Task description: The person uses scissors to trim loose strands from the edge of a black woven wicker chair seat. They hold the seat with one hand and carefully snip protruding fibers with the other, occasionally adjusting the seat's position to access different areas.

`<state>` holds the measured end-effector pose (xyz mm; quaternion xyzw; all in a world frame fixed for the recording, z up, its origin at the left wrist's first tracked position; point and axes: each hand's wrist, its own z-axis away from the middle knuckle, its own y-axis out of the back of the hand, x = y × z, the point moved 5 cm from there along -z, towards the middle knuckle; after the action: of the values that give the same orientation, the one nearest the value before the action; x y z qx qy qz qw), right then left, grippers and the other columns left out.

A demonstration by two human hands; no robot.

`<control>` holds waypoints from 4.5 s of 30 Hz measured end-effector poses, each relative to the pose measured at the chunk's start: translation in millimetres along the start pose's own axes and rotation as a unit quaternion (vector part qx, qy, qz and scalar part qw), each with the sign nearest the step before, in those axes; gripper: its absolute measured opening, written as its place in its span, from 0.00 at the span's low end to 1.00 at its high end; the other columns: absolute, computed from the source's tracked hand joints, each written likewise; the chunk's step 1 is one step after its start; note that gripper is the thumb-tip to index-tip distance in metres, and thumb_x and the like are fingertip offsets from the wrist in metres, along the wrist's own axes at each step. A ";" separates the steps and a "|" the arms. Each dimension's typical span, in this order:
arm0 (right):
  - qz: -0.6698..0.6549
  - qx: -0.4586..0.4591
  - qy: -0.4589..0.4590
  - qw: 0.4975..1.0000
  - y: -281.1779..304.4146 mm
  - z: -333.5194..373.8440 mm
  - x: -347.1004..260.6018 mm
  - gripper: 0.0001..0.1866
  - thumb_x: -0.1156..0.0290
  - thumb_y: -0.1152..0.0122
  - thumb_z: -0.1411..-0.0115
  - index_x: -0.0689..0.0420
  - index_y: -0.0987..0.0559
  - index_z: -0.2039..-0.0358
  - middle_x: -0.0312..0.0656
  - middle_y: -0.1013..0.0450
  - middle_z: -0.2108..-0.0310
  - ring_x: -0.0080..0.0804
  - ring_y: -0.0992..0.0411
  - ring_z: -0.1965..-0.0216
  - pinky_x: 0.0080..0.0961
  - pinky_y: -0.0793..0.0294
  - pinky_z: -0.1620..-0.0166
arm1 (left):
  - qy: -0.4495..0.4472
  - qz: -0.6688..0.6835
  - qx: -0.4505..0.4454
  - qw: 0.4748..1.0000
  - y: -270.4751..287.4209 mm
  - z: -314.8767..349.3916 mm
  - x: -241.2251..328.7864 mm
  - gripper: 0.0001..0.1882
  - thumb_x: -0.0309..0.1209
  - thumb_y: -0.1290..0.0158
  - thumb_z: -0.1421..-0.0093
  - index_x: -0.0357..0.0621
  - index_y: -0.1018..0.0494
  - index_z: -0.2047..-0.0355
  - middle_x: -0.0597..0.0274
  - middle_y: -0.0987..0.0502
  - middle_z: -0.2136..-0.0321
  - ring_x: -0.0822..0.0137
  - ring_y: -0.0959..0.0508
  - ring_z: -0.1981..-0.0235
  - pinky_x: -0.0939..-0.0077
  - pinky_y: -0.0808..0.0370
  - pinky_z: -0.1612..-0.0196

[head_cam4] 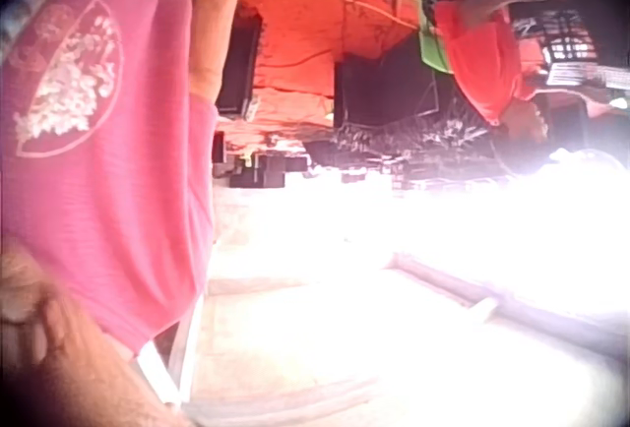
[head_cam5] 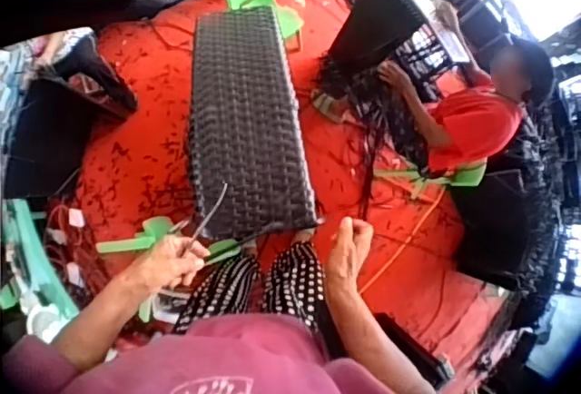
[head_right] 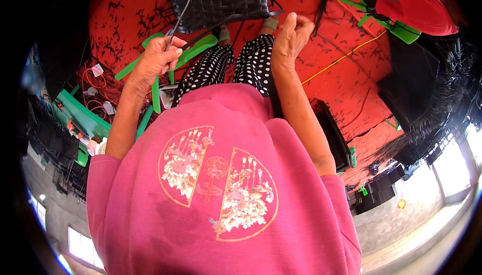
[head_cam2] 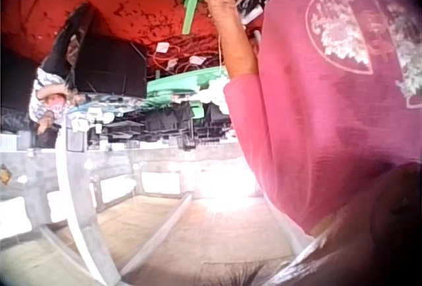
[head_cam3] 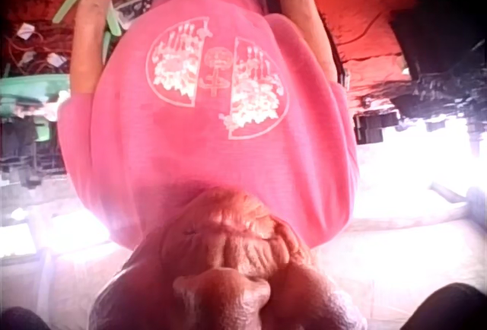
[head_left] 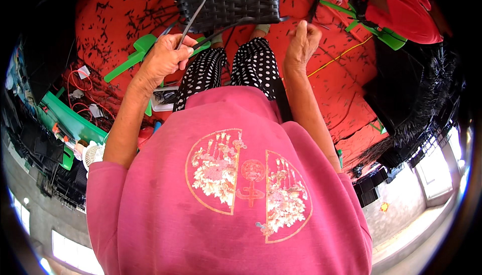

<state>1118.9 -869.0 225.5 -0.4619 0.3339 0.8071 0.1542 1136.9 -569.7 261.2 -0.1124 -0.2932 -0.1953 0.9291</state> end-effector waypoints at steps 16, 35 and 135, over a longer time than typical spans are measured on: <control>-0.255 -0.065 -0.257 0.930 -80.8 34.7 24.3 0.23 0.53 0.63 0.34 0.61 0.31 0.60 0.41 0.29 0.63 0.28 0.29 0.68 0.25 0.28 0.65 | -0.056 -0.201 0.007 0.978 -21.0 -2.3 10.8 0.06 0.26 0.50 0.42 0.34 0.31 0.68 0.71 0.35 0.86 0.80 0.36 0.85 0.82 0.39 0.81; -0.314 -0.024 -0.211 0.925 -87.4 21.2 43.6 0.25 0.46 0.55 0.37 0.58 0.27 0.67 0.32 0.30 0.75 0.19 0.35 0.78 0.19 0.36 0.76 | -0.006 -0.134 -0.008 0.991 -11.2 -17.3 1.3 0.07 0.30 0.47 0.41 0.39 0.30 0.70 0.68 0.32 0.88 0.82 0.39 0.91 0.89 0.44 0.89; -0.292 -0.040 -0.193 0.936 -43.4 -18.1 36.6 0.28 0.47 0.58 0.38 0.64 0.27 0.74 0.36 0.31 0.78 0.23 0.35 0.75 0.27 0.36 0.72 | -0.394 -0.529 0.169 0.732 -138.8 -71.7 78.3 0.10 0.26 0.40 0.52 0.39 0.32 0.77 0.59 0.28 0.77 0.54 0.26 0.76 0.64 0.30 0.72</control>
<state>1135.5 -851.8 171.0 -0.3803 0.1157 0.8126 0.4262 1172.1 -740.8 262.9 0.1532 -0.6735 -0.5407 0.4802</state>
